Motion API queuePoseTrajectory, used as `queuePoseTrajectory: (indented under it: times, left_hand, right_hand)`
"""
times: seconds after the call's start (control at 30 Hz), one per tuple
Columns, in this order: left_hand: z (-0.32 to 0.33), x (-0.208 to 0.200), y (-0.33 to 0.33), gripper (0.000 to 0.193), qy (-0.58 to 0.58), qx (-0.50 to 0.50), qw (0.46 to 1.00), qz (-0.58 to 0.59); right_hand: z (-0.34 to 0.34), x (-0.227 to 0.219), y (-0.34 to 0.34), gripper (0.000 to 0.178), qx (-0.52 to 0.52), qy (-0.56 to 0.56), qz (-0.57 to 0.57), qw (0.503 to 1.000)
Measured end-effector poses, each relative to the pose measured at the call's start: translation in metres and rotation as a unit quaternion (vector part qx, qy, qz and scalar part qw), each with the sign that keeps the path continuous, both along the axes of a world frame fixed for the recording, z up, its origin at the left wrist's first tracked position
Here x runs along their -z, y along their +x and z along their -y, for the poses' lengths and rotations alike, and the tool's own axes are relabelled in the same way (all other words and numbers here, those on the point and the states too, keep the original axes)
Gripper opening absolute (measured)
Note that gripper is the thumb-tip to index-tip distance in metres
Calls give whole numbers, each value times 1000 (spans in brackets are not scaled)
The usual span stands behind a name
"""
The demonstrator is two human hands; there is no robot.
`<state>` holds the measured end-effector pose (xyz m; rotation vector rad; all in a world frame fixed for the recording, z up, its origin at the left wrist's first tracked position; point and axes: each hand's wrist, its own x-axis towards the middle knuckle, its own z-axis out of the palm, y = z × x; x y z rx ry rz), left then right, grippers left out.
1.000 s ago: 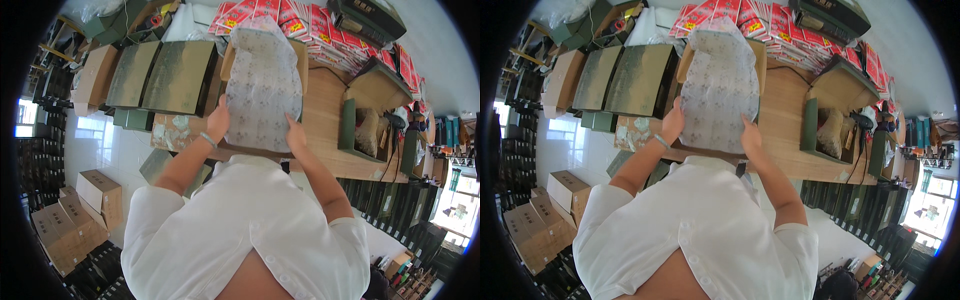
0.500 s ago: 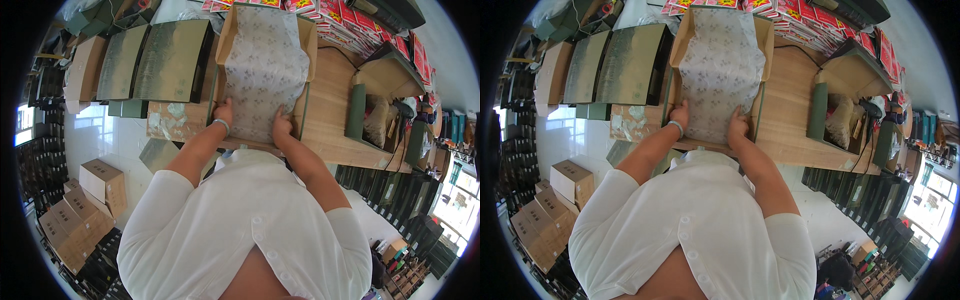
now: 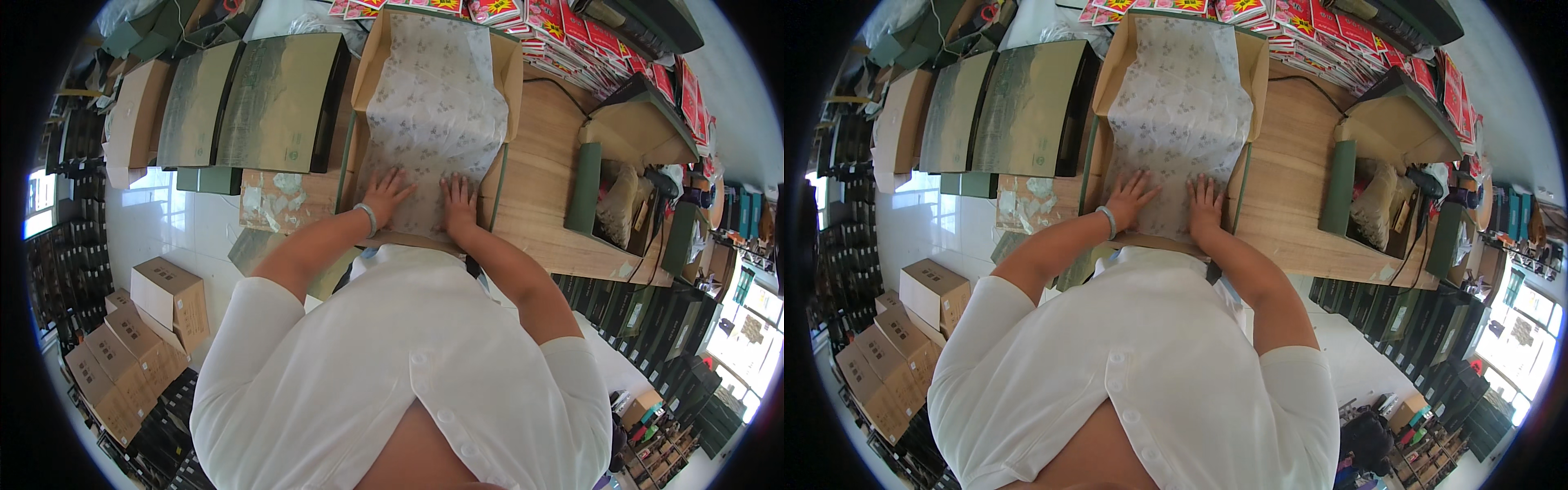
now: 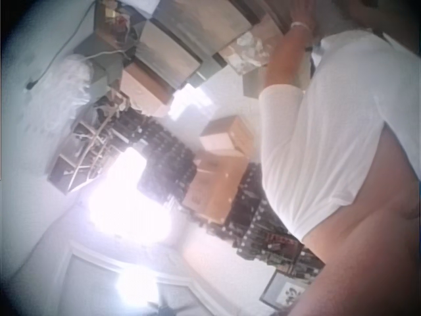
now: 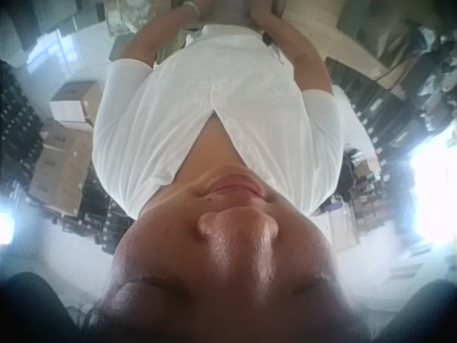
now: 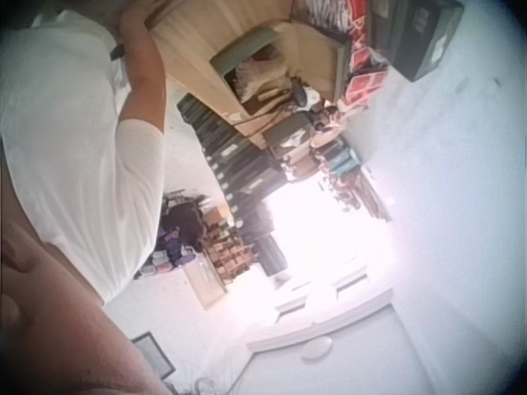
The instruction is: The person uses a heat gun to apply a shipping label to a green shoebox, then places a shoe and a red packet inside, closes the box, and stacks it. The process is repeated for a second box.
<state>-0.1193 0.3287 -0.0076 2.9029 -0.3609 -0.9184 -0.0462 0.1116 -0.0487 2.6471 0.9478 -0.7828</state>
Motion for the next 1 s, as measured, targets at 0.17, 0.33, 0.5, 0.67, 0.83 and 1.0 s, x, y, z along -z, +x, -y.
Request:
queuePoseTrajectory:
  times: [0.17, 0.33, 0.5, 0.67, 0.83, 1.0]
  left_hand:
    - [-8, 2, 0, 128, 13, -106, 990, -89]
    - [-6, -13, 3, 117, 48, -75, 995, -33]
    - [-22, 28, 31, 77, -65, -222, 972, 38]
    - [-31, 49, 58, 59, 14, -277, 960, 48]
    - [-43, 23, 69, 74, -87, -446, 890, 40]
    - [-44, 14, 72, 88, -87, -444, 892, -10]
  right_hand:
    - [1, -13, 21, 141, -15, 53, -31, 998]
    - [-1, -15, 27, 135, -2, 60, -49, 997]
    - [-8, -13, 43, 91, 26, 161, -19, 986]
    - [-29, -17, 78, 68, 153, 205, -40, 966]
    - [-43, -19, 99, 70, 192, 157, -47, 968]
    - [-35, -20, 101, 79, 177, 169, -82, 966]
